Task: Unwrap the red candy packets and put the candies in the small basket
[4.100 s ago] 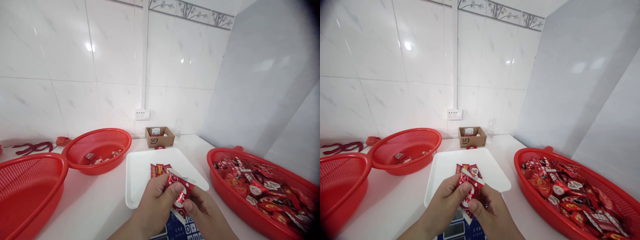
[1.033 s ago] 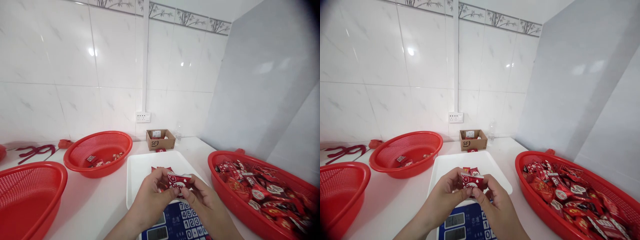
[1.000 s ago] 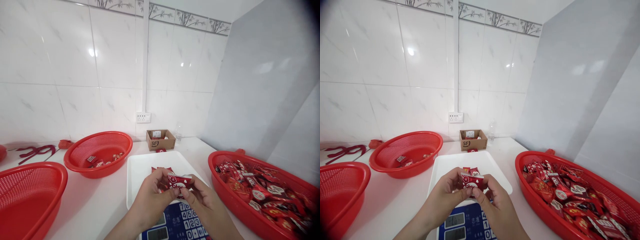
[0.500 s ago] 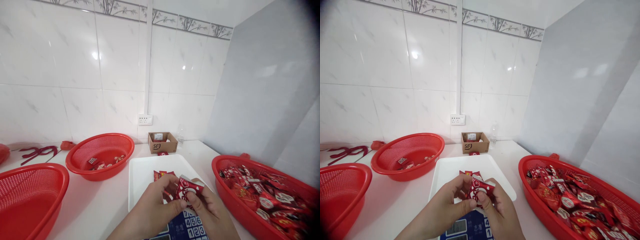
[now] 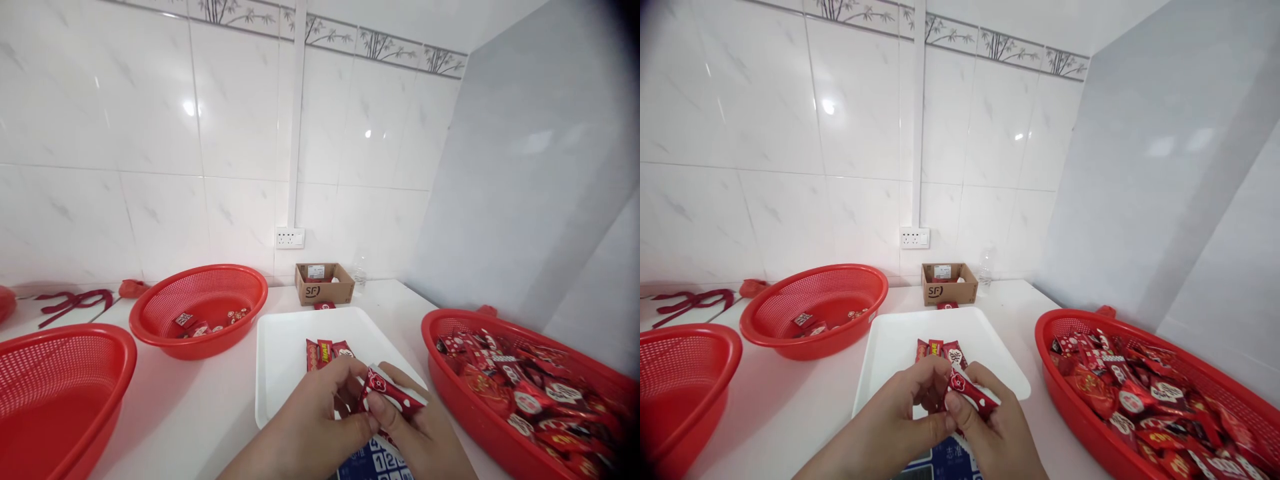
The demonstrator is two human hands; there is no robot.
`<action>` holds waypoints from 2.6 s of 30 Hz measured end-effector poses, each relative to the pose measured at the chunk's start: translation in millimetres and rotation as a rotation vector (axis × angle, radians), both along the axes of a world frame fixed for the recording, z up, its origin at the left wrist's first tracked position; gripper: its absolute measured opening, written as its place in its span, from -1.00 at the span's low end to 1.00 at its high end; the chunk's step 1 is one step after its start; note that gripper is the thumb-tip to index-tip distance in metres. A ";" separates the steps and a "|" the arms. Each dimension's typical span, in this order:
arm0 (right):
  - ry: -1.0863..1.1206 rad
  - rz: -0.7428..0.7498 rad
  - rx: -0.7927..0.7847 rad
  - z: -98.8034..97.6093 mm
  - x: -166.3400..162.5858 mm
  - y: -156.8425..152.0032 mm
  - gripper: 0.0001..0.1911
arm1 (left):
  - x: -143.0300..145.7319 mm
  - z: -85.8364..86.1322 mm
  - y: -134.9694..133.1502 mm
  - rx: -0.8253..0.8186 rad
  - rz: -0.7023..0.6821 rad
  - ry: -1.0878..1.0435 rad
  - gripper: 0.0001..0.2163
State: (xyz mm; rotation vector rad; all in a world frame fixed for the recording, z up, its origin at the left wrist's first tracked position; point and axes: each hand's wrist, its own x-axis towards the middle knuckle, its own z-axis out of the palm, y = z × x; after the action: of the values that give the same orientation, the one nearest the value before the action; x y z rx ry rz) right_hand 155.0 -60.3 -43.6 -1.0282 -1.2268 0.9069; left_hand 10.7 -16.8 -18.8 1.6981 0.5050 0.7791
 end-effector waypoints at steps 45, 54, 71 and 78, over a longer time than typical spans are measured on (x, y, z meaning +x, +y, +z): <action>-0.269 0.024 0.093 1.2 3.9 1.9 -0.62 | 0.5 1.0 3.7 -0.288 -0.105 -0.170 -0.57; -0.290 0.119 0.059 8.2 4.3 8.9 -0.54 | 1.4 -3.4 4.8 -0.145 -0.017 -0.159 -0.67; -0.484 -0.121 0.231 27.9 -1.2 19.4 -0.69 | -4.3 7.3 2.9 -0.125 0.134 -0.257 -0.72; -0.316 0.129 0.163 34.7 -15.1 37.4 -0.59 | -11.3 8.6 8.2 -0.097 0.322 -0.374 -0.78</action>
State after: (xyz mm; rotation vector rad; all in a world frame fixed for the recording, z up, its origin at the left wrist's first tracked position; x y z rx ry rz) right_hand 139.9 -22.9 -8.9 -0.9936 -1.6201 0.7451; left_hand -0.6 -8.6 -10.2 1.3538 0.5495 1.2555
